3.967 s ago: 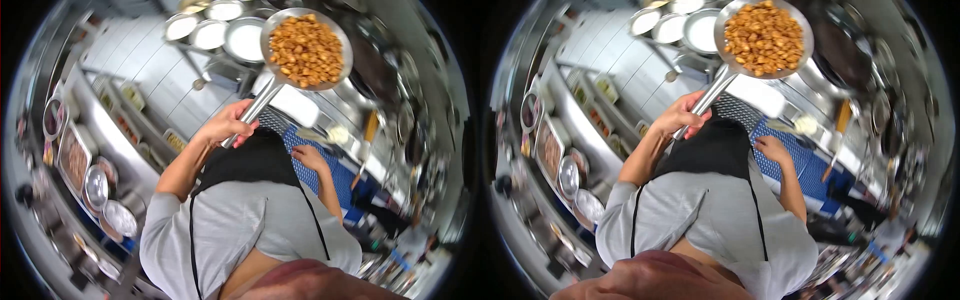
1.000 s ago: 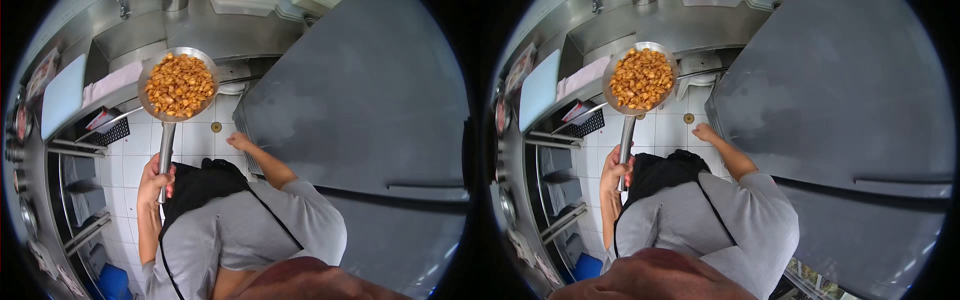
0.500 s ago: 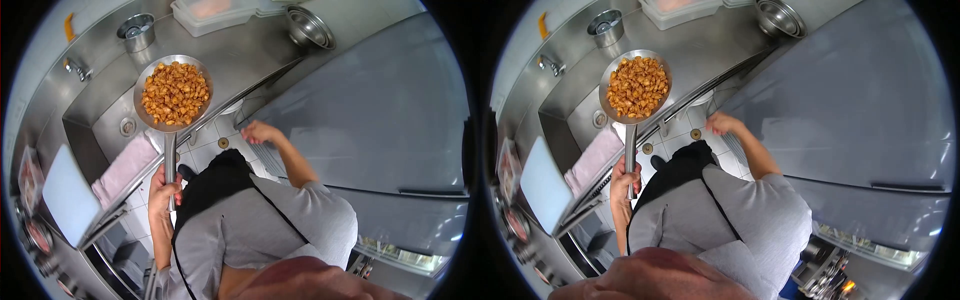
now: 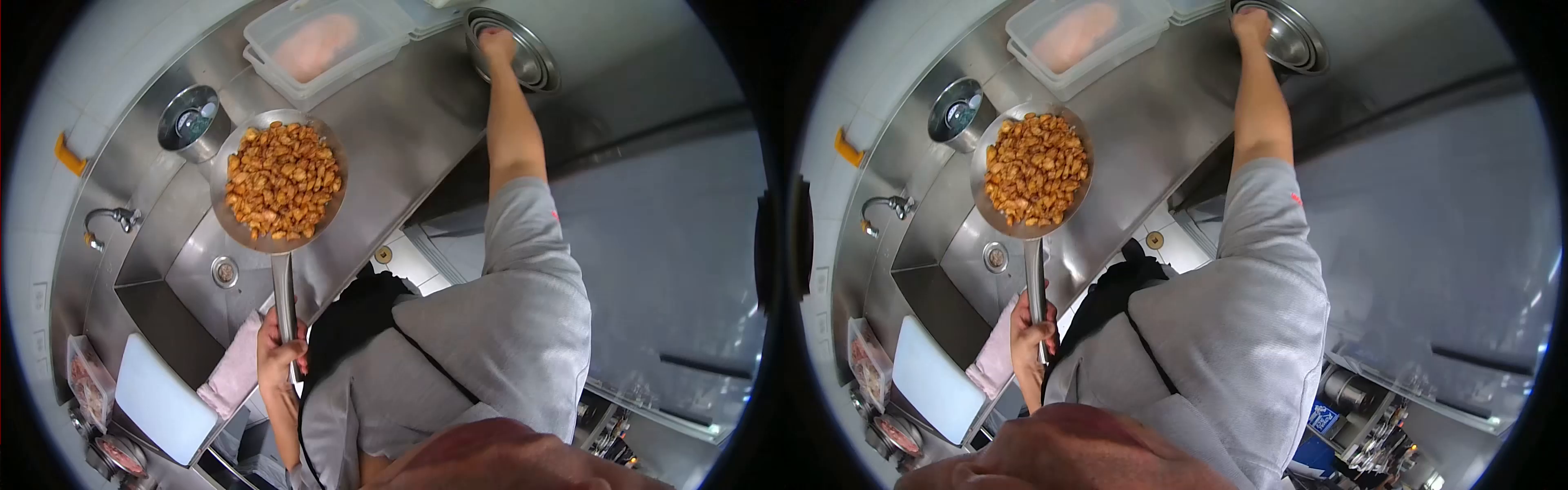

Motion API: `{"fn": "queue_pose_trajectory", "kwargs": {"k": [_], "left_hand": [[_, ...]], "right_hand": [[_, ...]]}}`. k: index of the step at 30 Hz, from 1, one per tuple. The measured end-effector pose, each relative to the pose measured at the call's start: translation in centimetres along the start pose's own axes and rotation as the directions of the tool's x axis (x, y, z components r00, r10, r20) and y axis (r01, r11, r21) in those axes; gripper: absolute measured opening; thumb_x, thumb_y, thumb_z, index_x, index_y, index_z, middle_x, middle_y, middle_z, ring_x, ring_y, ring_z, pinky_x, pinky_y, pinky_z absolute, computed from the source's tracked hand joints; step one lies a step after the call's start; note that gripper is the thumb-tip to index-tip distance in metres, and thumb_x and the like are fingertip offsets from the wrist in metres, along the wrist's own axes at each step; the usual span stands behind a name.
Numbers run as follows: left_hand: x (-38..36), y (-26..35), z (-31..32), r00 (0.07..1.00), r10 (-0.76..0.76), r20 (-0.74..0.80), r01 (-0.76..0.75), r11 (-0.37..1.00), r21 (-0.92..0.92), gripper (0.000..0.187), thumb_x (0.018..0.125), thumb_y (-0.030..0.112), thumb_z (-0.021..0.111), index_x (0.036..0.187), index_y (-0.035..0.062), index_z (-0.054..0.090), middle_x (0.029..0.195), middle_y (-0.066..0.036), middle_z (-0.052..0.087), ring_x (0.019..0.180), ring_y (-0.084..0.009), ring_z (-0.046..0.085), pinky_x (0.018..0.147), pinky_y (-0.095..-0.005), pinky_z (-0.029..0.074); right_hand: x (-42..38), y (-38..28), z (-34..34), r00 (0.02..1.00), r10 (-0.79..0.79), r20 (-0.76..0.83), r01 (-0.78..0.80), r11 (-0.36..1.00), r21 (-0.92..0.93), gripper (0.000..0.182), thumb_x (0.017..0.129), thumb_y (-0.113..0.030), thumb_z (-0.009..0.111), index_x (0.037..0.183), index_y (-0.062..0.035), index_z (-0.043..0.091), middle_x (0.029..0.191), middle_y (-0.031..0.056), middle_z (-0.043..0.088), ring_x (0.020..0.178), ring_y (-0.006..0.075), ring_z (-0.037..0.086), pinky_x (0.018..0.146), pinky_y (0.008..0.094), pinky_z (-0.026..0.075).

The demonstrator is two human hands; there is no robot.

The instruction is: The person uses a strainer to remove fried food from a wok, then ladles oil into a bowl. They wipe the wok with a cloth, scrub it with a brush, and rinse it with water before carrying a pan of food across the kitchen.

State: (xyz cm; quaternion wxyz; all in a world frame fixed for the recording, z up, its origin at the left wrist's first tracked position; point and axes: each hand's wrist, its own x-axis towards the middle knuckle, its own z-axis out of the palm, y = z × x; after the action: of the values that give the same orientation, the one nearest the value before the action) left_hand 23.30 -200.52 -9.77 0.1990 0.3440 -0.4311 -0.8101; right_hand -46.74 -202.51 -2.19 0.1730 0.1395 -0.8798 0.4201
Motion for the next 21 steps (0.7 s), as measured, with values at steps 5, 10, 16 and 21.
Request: {"fn": "queue_pose_trajectory", "kwargs": {"k": [5,10,16,21], "left_hand": [[0.6,0.9,1.2,0.993,-0.052,-0.103,0.057,0.998,0.041,0.077,0.053,-0.003,0.055,0.13,-0.0009,0.048,0.067,-0.006,0.051,0.037,-0.0115,0.046,0.031,-0.023,0.04],[0.2,-0.2,2.4,0.993,-0.017,-0.116,0.022,0.999,0.041,0.079,0.052,-0.003,0.059,0.13,-0.0034,0.047,0.066,-0.006,0.052,0.037,-0.0118,0.046,0.03,-0.0228,0.038],[3.3,1.0,0.6,0.99,0.062,-0.124,-0.065,0.998,-0.017,0.08,0.055,0.001,0.068,0.131,-0.006,0.044,0.065,-0.006,0.051,0.038,-0.0119,0.047,0.031,-0.0225,0.038],[3.7,-0.7,1.9,0.986,0.079,-0.144,-0.091,0.992,-0.082,0.079,0.056,-0.001,0.066,0.131,-0.007,0.043,0.064,-0.006,0.049,0.036,-0.0122,0.047,0.03,-0.0235,0.039]], "right_hand": [[6.7,11.5,-1.9,0.963,0.108,0.245,0.024,0.876,-0.481,0.043,0.082,-0.03,0.059,0.113,-0.0021,0.068,0.121,0.022,0.063,0.114,0.0371,0.06,0.097,0.0443,0.045],[7.5,20.5,-2.9,0.862,0.202,0.465,-0.012,0.925,-0.38,0.046,0.089,-0.034,0.053,0.117,0.0004,0.065,0.119,0.0219,0.064,0.107,0.0341,0.062,0.095,0.0433,0.044],[5.6,13.4,-1.4,0.878,0.075,0.473,0.161,0.884,-0.438,0.042,0.087,-0.029,0.053,0.116,-0.0022,0.066,0.118,0.022,0.064,0.112,0.0358,0.06,0.096,0.0428,0.046],[5.3,15.1,-3.0,0.94,0.125,0.318,0.077,0.829,-0.554,0.044,0.08,-0.034,0.066,0.112,-0.0043,0.069,0.115,0.0205,0.066,0.112,0.0365,0.061,0.096,0.0438,0.046]]}}
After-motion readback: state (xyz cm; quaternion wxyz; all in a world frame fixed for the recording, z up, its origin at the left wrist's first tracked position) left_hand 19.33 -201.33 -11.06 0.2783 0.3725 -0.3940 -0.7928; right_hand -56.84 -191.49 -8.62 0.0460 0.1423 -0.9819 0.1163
